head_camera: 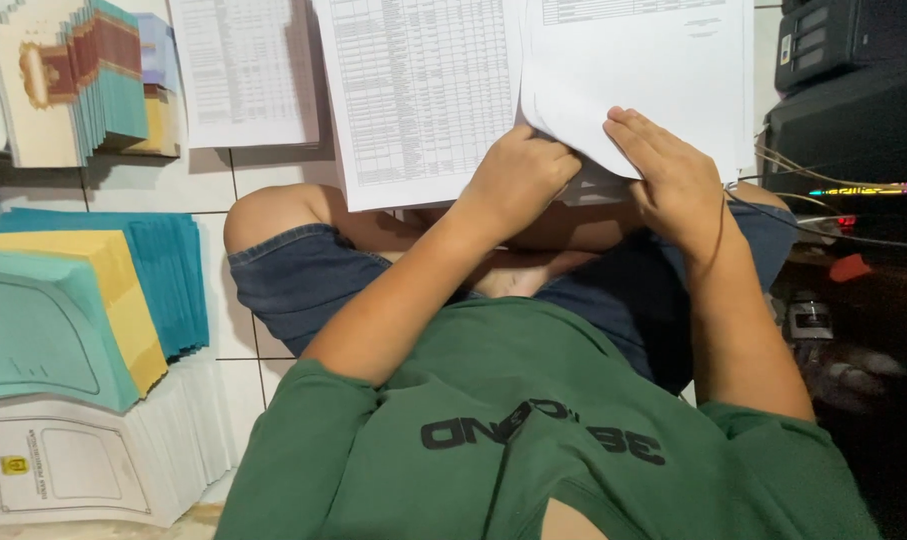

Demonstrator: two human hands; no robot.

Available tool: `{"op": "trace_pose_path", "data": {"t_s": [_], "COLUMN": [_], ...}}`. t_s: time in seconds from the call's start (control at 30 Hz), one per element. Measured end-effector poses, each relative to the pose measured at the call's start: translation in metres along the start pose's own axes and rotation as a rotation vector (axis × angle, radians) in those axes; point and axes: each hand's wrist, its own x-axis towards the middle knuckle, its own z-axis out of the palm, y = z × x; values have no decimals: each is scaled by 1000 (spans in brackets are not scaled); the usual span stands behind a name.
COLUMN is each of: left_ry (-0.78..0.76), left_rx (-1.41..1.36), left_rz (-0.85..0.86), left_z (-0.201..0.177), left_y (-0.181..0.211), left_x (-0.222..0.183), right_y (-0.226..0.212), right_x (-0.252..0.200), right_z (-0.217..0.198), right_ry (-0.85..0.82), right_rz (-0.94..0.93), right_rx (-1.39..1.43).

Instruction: A person sitting on the floor is rapidly flipping through a large stack of printed documents, likely for sorting or quality control purposes.

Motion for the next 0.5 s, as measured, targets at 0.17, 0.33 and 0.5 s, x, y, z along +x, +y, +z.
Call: {"op": "trace_pose_path", "data": {"t_s": [0.17, 0.33, 0.5], "left_ry": [535, 350, 16], "left_rx": [-26, -232, -54], "left_rz": [110, -61, -408], "left_z": [6, -50, -100], "left_y": [2, -24, -75], "left_x": [6, -42, -118], "right_y": [-2, -23, -60], "right_x": [4, 23, 62], "right_z": [-1, -36, -15], "right_ry": [46, -9, 201], "right_rz": [-27, 157, 70], "right_rx": [-24, 113, 60]}}
